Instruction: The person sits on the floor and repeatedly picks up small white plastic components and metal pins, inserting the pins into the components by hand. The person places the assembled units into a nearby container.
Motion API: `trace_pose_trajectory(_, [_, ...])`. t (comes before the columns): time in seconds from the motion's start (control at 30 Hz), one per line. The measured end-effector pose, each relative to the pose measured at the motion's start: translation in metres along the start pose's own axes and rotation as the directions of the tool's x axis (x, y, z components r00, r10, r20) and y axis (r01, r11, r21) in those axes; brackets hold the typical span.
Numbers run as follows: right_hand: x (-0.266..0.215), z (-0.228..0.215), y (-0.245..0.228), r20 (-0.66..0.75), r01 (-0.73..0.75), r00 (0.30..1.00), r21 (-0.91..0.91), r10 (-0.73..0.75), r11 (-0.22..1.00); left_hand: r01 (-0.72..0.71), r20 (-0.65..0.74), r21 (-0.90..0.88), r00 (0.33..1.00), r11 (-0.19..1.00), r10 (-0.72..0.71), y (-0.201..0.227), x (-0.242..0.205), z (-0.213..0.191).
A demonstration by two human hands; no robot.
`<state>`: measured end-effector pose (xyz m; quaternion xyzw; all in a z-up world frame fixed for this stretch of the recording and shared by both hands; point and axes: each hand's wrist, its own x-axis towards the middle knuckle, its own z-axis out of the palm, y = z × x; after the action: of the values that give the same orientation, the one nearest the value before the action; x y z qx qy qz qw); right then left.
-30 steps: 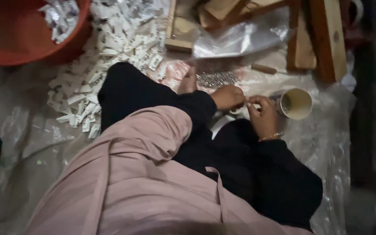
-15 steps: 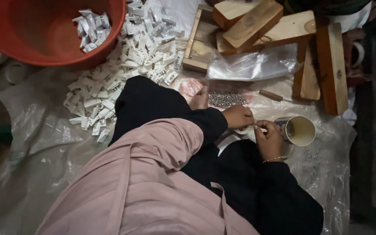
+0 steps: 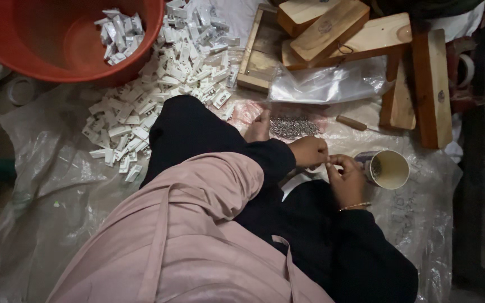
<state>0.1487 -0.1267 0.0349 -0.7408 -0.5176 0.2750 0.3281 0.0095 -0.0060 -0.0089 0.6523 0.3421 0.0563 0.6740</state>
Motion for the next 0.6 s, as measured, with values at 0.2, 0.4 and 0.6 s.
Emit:
trace_pose_trajectory(0.2, [-0.0019, 0.0013, 0.0032, -0.041, 0.046, 0.998, 0.043, -0.044, 0.998, -0.071, 0.022, 0.032, 0.997, 0.997, 0.07, 0.0007, -0.0022, -0.0058])
trace_pose_trajectory(0.4, [-0.002, 0.0046, 0.0066, -0.066, 0.097, 0.994, 0.077, -0.092, 0.992, -0.013, 0.003, 0.082, 1.0, 0.997, 0.013, -0.0008, -0.0027, -0.0057])
trace_pose_trajectory(0.6, [-0.0046, 0.0021, 0.0041, -0.068, 0.104, 0.993, 0.05, -0.1, 0.993, -0.189, -0.015, 0.218, 0.98, 0.957, 0.197, -0.0045, -0.0037, -0.0069])
